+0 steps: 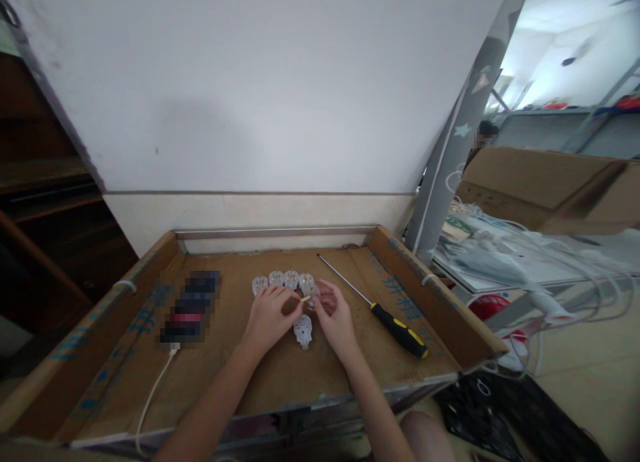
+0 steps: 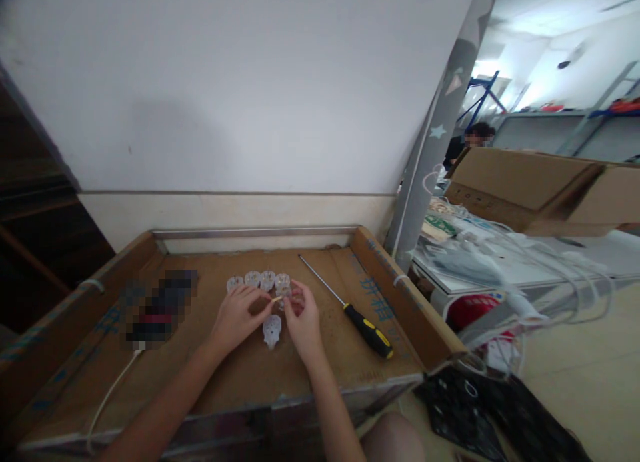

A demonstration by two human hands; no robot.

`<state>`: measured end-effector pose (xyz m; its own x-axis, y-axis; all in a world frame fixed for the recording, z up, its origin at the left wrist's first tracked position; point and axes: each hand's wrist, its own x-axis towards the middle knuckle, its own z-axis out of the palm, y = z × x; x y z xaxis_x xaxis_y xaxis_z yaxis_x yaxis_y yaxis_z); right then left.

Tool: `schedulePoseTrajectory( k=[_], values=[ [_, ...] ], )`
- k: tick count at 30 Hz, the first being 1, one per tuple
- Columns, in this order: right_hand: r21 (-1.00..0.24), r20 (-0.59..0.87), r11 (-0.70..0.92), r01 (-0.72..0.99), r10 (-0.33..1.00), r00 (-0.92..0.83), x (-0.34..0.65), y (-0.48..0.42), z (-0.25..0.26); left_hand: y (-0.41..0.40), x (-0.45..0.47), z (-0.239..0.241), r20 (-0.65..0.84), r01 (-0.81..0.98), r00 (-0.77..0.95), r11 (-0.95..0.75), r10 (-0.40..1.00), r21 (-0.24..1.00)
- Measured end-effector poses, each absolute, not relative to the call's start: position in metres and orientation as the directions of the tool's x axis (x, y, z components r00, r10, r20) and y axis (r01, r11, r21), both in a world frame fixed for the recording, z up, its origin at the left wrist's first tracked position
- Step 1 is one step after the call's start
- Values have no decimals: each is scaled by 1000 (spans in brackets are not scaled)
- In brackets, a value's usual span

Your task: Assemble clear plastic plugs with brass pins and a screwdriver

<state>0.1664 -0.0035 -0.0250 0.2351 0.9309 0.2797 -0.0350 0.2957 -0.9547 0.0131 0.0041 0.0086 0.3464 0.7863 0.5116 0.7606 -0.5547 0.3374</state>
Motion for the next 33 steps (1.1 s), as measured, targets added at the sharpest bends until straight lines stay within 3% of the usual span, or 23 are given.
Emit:
schedulePoseTrajectory(
  k=[13, 33],
  values=[
    [-957, 271, 285, -60, 946, 175, 164, -7, -19, 3, 17, 11, 524, 768, 334, -549, 783, 331],
    [-952, 237, 269, -145, 950, 204, 163, -7, -16, 8, 14, 3, 564, 663, 239, -558, 790, 500]
  ],
)
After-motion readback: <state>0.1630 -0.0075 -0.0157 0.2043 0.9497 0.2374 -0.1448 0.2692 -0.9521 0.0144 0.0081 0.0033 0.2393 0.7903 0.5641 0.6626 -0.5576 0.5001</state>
